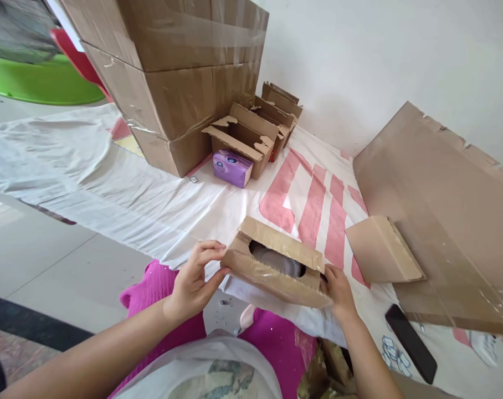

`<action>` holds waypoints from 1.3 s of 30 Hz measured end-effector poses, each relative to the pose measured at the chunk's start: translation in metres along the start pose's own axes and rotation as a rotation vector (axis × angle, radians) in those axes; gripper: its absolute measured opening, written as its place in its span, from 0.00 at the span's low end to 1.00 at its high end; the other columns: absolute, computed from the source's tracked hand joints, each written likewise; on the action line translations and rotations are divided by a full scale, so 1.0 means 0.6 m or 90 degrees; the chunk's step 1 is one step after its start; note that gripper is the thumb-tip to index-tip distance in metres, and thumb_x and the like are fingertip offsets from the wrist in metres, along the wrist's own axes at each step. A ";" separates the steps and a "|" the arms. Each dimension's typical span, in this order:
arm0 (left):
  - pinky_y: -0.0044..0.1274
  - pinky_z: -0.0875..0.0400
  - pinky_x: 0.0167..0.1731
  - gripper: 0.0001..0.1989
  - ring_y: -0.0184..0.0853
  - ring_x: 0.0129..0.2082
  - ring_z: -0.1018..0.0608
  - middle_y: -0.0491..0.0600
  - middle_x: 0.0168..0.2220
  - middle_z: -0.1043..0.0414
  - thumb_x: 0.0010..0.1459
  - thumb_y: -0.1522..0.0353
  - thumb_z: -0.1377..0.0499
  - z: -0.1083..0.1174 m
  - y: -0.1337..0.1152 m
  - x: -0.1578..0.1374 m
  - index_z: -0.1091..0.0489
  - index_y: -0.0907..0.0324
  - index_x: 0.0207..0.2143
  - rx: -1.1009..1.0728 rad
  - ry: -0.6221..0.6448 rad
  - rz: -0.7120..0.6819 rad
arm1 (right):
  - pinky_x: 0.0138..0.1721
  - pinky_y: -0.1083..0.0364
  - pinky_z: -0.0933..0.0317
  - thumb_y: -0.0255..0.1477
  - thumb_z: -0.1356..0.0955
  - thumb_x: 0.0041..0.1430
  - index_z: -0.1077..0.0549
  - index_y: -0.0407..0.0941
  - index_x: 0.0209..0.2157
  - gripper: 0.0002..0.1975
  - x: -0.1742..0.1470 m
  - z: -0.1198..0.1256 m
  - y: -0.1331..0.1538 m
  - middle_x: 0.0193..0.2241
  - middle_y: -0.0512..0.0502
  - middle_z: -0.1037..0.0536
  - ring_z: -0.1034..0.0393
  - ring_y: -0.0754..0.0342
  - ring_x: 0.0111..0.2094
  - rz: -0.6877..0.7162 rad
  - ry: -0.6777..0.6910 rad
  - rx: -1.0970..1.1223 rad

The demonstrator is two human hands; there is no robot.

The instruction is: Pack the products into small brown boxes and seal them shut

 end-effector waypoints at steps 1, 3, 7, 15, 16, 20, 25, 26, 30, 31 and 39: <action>0.33 0.30 0.45 0.07 0.38 0.45 0.28 0.51 0.39 0.28 0.61 0.72 0.44 0.002 -0.002 0.003 0.33 0.55 0.42 -0.005 0.007 -0.022 | 0.41 0.47 0.32 0.36 0.38 0.60 0.24 0.44 0.38 0.14 -0.001 0.013 0.007 0.37 0.40 0.22 0.27 0.45 0.41 -0.002 -0.047 0.028; 0.34 0.30 0.44 0.01 0.38 0.44 0.29 0.50 0.37 0.28 0.62 0.69 0.43 0.002 -0.005 0.004 0.33 0.55 0.35 -0.016 0.006 -0.059 | 0.43 0.46 0.32 0.36 0.39 0.62 0.25 0.43 0.39 0.14 -0.008 0.049 0.030 0.39 0.38 0.22 0.27 0.45 0.42 -0.022 -0.167 0.095; 0.28 0.30 0.38 0.06 0.36 0.41 0.29 0.50 0.40 0.38 0.59 0.66 0.39 -0.003 0.002 -0.007 0.30 0.56 0.29 -0.019 -0.054 -0.057 | 0.43 0.47 0.31 0.29 0.35 0.62 0.27 0.46 0.43 0.09 -0.031 0.112 0.122 0.39 0.41 0.22 0.27 0.47 0.42 0.093 -0.260 0.173; 0.22 0.33 0.29 0.07 0.29 0.30 0.31 0.46 0.32 0.41 0.62 0.70 0.43 0.001 0.028 -0.035 0.28 0.53 0.41 -0.071 -0.005 -0.106 | 0.52 0.45 0.34 0.52 0.41 0.61 0.45 0.44 0.65 0.37 0.002 0.091 0.242 0.57 0.36 0.30 0.34 0.41 0.56 0.367 0.131 -0.019; 0.22 0.33 0.29 0.08 0.29 0.30 0.31 0.46 0.32 0.41 0.62 0.71 0.44 0.002 0.030 -0.038 0.28 0.53 0.42 -0.074 -0.002 -0.110 | 0.51 0.44 0.34 0.54 0.42 0.61 0.46 0.45 0.65 0.39 0.007 0.090 0.241 0.57 0.36 0.31 0.34 0.41 0.56 0.355 0.135 -0.049; 0.22 0.33 0.30 0.13 0.29 0.30 0.32 0.46 0.33 0.41 0.60 0.75 0.45 0.003 0.038 -0.047 0.29 0.52 0.45 -0.076 0.008 -0.124 | 0.42 0.47 0.29 0.51 0.38 0.60 0.48 0.51 0.66 0.37 0.026 0.103 0.240 0.60 0.40 0.34 0.30 0.41 0.52 0.279 0.108 -0.157; 0.21 0.32 0.31 0.17 0.29 0.31 0.31 0.47 0.33 0.40 0.60 0.78 0.47 0.004 0.047 -0.048 0.30 0.53 0.47 -0.067 0.020 -0.129 | 0.23 0.50 0.33 0.54 0.38 0.56 0.50 0.52 0.66 0.42 0.064 0.123 0.225 0.65 0.40 0.43 0.25 0.41 0.41 0.156 0.065 -0.279; 0.21 0.32 0.31 0.18 0.29 0.31 0.31 0.47 0.33 0.40 0.60 0.78 0.48 0.005 0.048 -0.047 0.30 0.53 0.48 -0.065 0.018 -0.126 | 0.25 0.48 0.32 0.55 0.38 0.55 0.50 0.50 0.66 0.43 0.071 0.123 0.216 0.65 0.38 0.43 0.26 0.38 0.42 0.152 0.055 -0.306; 0.22 0.31 0.32 0.20 0.30 0.32 0.30 0.48 0.34 0.38 0.61 0.78 0.51 0.005 0.048 -0.041 0.32 0.52 0.50 -0.056 0.025 -0.135 | 0.45 0.35 0.36 0.56 0.39 0.55 0.49 0.49 0.66 0.43 0.081 0.108 0.160 0.64 0.36 0.42 0.40 0.29 0.58 0.196 0.068 -0.320; 0.22 0.31 0.32 0.20 0.30 0.32 0.30 0.48 0.34 0.38 0.61 0.77 0.52 0.005 0.048 -0.040 0.32 0.51 0.50 -0.053 0.024 -0.138 | 0.49 0.35 0.38 0.54 0.39 0.57 0.52 0.50 0.67 0.42 0.079 0.100 0.143 0.65 0.36 0.43 0.43 0.30 0.61 0.196 0.092 -0.287; 0.28 0.30 0.35 0.16 0.36 0.36 0.29 0.53 0.37 0.35 0.63 0.70 0.54 0.011 0.023 -0.041 0.35 0.56 0.51 -0.048 0.058 -0.114 | 0.62 0.35 0.53 0.69 0.41 0.38 0.66 0.47 0.68 0.64 0.045 0.035 0.070 0.69 0.35 0.63 0.65 0.30 0.67 0.134 0.181 0.066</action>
Point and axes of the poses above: each hand's wrist, its own x-axis towards the middle knuckle, its own z-axis out of the back of the hand, y = z × x, the point moved 2 cm from there along x, towards the middle knuckle
